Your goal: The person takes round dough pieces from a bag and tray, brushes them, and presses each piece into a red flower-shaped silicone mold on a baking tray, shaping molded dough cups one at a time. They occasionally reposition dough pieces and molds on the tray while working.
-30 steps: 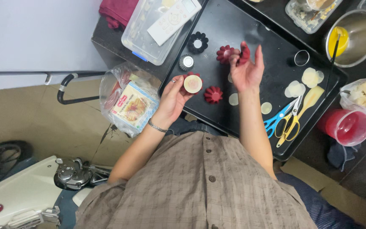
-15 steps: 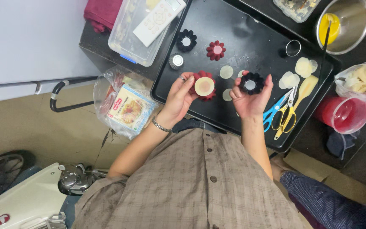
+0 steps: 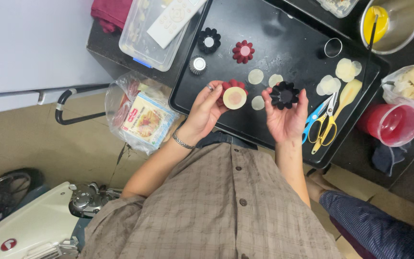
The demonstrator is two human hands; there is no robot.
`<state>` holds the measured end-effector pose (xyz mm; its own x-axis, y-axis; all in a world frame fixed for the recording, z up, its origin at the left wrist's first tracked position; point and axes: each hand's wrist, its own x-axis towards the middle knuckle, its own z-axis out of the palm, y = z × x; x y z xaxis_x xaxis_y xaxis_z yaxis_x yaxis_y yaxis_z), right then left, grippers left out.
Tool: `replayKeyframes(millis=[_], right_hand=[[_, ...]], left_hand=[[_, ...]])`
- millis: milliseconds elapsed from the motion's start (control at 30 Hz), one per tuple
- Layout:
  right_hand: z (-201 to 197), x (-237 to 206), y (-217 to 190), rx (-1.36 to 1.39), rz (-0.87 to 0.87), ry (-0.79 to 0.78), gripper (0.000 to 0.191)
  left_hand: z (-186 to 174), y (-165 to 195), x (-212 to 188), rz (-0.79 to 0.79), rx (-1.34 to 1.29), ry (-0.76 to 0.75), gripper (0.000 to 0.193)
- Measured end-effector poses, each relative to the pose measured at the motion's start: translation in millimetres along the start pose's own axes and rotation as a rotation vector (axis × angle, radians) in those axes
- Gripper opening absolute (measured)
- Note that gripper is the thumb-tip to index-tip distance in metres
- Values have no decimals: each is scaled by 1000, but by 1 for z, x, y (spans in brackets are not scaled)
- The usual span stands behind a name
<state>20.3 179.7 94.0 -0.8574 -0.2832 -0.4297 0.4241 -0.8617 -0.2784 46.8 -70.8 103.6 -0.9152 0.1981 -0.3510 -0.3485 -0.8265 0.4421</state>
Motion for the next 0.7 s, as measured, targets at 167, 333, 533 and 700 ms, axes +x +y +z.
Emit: replayKeyframes(millis=[167,333,533,700], right_hand=[[6,-9,4,-56,47,-22,54],[9,-13,8,-112,32,-70,53],[10,-18,9,-202,-25,-67,54],[25,-24,18,-363,-148,-133,54]], left_hand=[[3,5,-4,-28,-3,-32,30],[1,4,-7,-16,-11,-91,36],[0,2,-7,-14,-7,-105,36],[-1,3,-7,-17,5,-99,35]])
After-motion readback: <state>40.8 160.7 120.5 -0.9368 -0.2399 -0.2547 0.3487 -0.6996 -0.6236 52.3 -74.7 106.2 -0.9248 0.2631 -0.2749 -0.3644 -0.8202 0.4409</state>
